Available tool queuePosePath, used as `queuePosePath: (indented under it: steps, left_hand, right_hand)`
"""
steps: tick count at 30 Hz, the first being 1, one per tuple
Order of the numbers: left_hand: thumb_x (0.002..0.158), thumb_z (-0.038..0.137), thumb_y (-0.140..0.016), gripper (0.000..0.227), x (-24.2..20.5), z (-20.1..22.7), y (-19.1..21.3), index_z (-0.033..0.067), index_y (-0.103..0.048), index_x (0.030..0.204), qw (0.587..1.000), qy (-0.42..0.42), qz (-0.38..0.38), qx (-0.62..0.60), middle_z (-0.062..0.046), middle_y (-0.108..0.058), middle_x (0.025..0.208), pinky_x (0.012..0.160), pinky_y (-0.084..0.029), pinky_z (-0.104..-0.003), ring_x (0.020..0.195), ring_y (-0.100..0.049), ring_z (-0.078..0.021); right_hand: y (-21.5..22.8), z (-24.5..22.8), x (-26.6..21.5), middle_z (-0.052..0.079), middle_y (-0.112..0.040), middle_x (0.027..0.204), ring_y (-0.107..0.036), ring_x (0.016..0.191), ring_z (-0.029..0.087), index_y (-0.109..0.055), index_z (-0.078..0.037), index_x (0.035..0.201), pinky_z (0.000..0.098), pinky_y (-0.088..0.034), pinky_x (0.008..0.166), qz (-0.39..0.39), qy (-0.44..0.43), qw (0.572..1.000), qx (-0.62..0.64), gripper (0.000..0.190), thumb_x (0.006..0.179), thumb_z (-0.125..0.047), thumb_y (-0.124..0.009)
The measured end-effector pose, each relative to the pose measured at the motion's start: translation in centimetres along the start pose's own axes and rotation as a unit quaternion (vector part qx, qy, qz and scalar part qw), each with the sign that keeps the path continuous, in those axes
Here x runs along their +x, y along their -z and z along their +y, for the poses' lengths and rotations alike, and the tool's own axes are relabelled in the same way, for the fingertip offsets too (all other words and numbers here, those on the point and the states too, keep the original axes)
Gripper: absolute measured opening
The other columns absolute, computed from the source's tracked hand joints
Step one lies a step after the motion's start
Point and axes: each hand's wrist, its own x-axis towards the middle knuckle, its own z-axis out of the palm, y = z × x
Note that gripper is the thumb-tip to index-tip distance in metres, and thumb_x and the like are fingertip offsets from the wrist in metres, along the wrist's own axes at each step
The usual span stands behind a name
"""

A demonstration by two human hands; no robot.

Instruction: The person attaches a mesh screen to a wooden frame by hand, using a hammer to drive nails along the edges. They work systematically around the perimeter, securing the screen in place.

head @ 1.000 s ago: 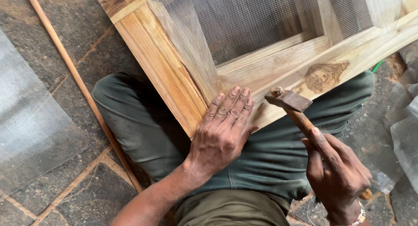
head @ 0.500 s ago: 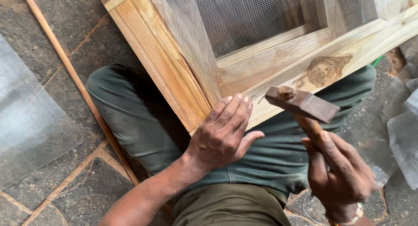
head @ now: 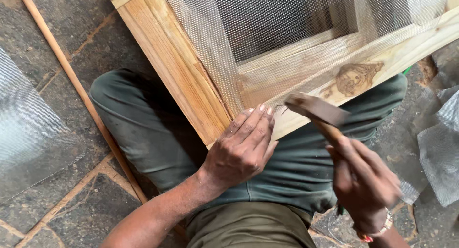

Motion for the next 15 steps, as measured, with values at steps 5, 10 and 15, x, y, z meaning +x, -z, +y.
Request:
queuePosePath:
  steps: [5, 10, 15]
  left_hand:
    - [0.095, 0.022, -0.075, 0.040, -0.1, 0.1, 0.2, -0.0090, -0.073, 0.120, 1.000, 0.008, 0.008, -0.012, -0.020, -0.070, 0.130, 0.117, -0.044, -0.042, 0.130, -0.061, -0.0303]
    - [0.096, 0.022, -0.075, 0.037, -0.1, 0.1, 0.3, -0.0084, -0.073, 0.118, 1.000, 0.004, 0.015, -0.008, -0.020, -0.070, 0.128, 0.116, -0.044, -0.041, 0.129, -0.062, -0.0301]
    - [0.097, 0.023, -0.075, 0.038, 0.0, 0.2, 0.2, -0.0079, -0.074, 0.119, 1.000, 0.005, 0.016, 0.001, -0.019, -0.070, 0.128, 0.116, -0.045, -0.041, 0.128, -0.062, -0.0293]
  right_hand:
    - [0.0, -0.4, 0.7, 0.018, -0.078, 0.108, -0.077, 0.089, 0.022, -0.076, 0.002, 0.118, 0.0272, -0.061, 0.073, -0.040, -0.026, 0.999, 0.001, 0.024, 0.094, 0.000, -0.082]
    - [0.2, -0.8, 1.3, 0.017, -0.077, 0.112, -0.078, 0.097, 0.023, -0.074, -0.001, 0.125, 0.0297, -0.063, 0.086, 0.015, -0.017, 1.000, 0.016, 0.024, 0.102, 0.003, -0.077]
    - [0.2, -0.5, 1.5, 0.022, -0.078, 0.100, -0.075, 0.079, 0.024, -0.076, 0.005, 0.114, 0.0305, -0.060, 0.070, -0.027, -0.012, 1.000, 0.007, 0.026, 0.089, 0.007, -0.078]
